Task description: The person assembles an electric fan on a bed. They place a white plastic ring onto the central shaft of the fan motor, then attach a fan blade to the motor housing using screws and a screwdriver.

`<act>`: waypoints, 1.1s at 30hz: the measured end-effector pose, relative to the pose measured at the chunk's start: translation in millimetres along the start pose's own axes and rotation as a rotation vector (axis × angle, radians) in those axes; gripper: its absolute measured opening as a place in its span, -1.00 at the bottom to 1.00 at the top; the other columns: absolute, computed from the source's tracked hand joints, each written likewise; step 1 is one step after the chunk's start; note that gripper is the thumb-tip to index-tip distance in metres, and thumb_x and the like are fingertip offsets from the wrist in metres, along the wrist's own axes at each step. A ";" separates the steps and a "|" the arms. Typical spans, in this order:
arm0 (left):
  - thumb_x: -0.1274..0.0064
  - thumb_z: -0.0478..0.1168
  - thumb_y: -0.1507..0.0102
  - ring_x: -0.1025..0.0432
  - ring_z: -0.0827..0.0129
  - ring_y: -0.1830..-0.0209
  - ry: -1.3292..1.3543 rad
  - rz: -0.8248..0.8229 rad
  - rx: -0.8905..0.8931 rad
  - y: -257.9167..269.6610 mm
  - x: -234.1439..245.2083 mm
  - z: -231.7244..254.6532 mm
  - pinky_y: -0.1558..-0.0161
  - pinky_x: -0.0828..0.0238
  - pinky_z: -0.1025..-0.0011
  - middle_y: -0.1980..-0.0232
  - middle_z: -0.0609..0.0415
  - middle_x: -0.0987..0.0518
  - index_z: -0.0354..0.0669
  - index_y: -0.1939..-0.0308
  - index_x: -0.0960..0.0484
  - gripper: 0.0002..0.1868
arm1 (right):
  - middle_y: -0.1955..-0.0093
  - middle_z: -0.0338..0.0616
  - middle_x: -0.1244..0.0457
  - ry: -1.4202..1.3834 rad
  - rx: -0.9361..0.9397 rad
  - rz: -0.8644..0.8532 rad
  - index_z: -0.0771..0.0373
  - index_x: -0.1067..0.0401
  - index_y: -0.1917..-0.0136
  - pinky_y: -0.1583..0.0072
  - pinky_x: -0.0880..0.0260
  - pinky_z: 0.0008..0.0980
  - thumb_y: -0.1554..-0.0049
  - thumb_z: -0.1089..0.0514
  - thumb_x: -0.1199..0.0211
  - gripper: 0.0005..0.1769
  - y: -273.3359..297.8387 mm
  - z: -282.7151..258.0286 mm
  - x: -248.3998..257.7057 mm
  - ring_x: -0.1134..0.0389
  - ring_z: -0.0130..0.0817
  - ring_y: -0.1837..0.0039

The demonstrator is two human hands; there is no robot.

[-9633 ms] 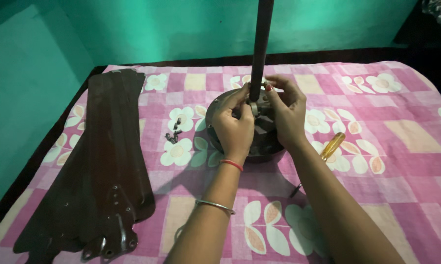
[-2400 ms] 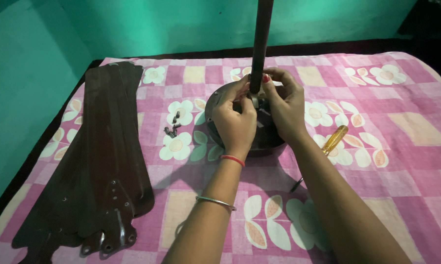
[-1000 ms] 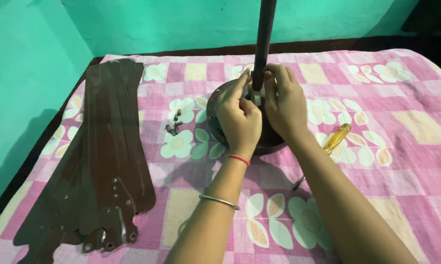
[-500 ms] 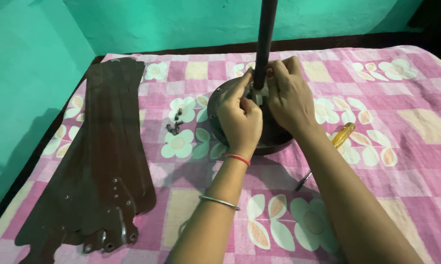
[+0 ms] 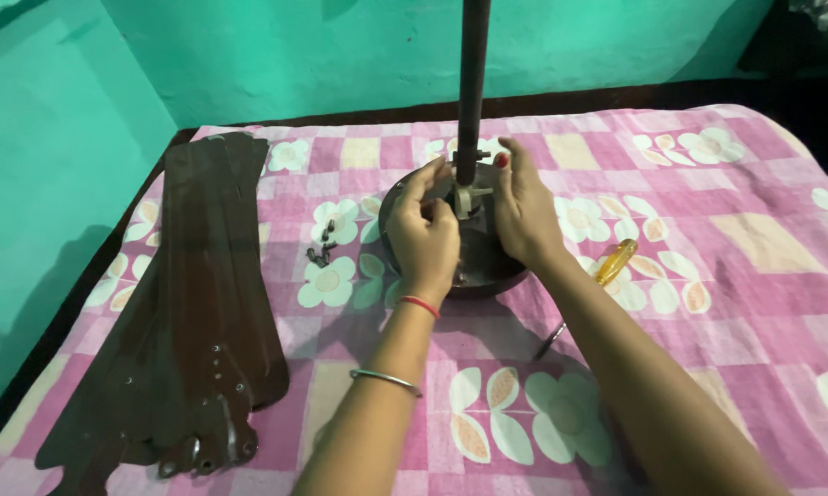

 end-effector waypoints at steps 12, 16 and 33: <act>0.23 -0.14 -0.47 -0.14 -0.07 -0.56 -0.633 -0.128 -0.283 37.0 31.5 -3.0 -0.53 -0.02 0.03 -0.48 -0.11 -0.41 -0.29 -0.37 -0.47 -0.54 | -0.62 0.38 0.06 0.329 0.215 -0.193 0.51 0.11 -0.60 -0.60 0.22 0.01 -0.36 -0.24 0.17 -0.14 53.6 19.7 10.7 0.15 0.21 -0.67; 0.28 -0.06 -0.49 -0.03 -0.08 -0.63 -0.665 -0.284 -0.307 40.9 43.0 -8.5 -0.54 0.11 -0.02 -0.57 -0.17 -0.27 -0.34 -0.50 -0.30 -0.44 | -0.65 0.41 0.15 0.340 0.181 -0.162 0.57 0.19 -0.61 -0.63 0.27 0.03 -0.36 -0.24 0.18 -0.10 61.2 18.8 12.5 0.26 0.27 -0.71; -0.06 0.08 -0.27 -0.13 0.03 -0.54 -1.080 -0.113 0.156 -20.5 170.1 -13.8 -0.48 0.23 -0.30 -0.40 -0.01 -0.43 0.00 -0.12 -0.66 -0.58 | -0.66 0.34 0.25 0.419 0.786 -0.351 0.47 0.10 -0.58 -0.60 0.32 0.06 -0.21 -0.27 -0.03 -0.03 106.5 -40.6 -17.5 0.30 0.16 -0.69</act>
Point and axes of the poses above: each hand's wrist, its own y-axis away from the middle knuckle, its own x-axis out of the back of the hand, z = x × y, the point moved 4 cm from there along -y, towards the middle knuckle
